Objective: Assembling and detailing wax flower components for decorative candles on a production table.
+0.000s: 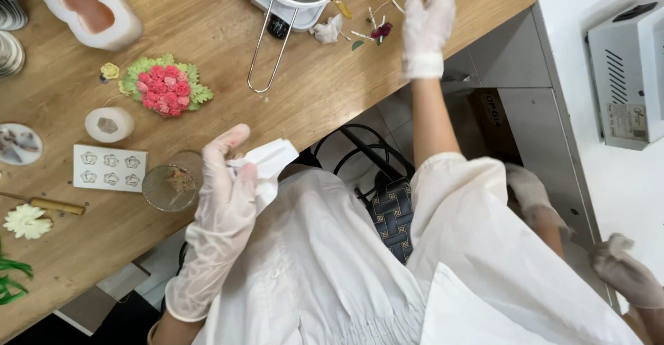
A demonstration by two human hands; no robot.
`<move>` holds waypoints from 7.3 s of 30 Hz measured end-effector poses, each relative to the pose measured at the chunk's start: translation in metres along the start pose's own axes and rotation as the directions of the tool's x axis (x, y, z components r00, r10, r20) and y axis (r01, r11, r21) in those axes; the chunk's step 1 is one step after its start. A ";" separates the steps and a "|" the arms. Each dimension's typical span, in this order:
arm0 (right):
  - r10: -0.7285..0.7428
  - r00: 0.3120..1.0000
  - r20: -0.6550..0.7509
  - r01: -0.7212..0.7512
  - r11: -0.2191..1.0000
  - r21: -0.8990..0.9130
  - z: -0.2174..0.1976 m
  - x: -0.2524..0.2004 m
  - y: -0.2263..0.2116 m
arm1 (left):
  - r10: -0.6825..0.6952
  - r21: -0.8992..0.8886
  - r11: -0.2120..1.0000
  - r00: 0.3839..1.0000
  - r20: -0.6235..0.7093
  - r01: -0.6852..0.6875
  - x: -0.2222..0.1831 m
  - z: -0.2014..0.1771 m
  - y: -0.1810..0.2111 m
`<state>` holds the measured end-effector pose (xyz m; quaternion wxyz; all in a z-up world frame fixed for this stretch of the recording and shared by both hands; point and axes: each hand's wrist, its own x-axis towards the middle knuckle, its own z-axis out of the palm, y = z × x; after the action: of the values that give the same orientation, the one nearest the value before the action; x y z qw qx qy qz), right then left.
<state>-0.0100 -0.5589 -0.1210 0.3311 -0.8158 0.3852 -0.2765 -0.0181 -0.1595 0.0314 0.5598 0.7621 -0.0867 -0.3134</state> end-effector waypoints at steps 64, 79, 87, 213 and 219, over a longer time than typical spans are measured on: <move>-0.738 0.344 0.581 0.786 0.564 0.252 0.056 -0.216 -0.113 | -0.238 0.092 0.970 0.950 0.201 0.224 0.018 0.077 -0.288; -0.104 0.912 0.396 0.014 0.975 0.222 0.024 -0.186 -0.065 | -0.043 0.062 0.997 0.997 -0.071 0.047 0.010 0.111 -0.275; -0.610 0.387 0.691 0.538 0.759 0.368 0.007 -0.279 -0.098 | -0.138 0.597 0.802 0.970 0.199 -0.008 0.013 0.111 -0.288; -0.059 0.998 0.036 0.046 0.954 0.295 0.008 -0.032 0.031 | 0.497 0.864 0.328 0.848 0.186 -0.382 0.254 0.206 -0.008; -0.232 0.959 0.163 0.235 0.972 0.006 0.008 -0.027 0.009 | 0.287 0.851 0.455 0.948 0.139 -0.263 0.158 0.138 -0.011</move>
<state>-0.0231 -0.5391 -0.1381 0.3209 -0.8776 0.2599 -0.2435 0.0247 -0.3421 -0.0635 0.1504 0.9178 -0.3456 -0.1246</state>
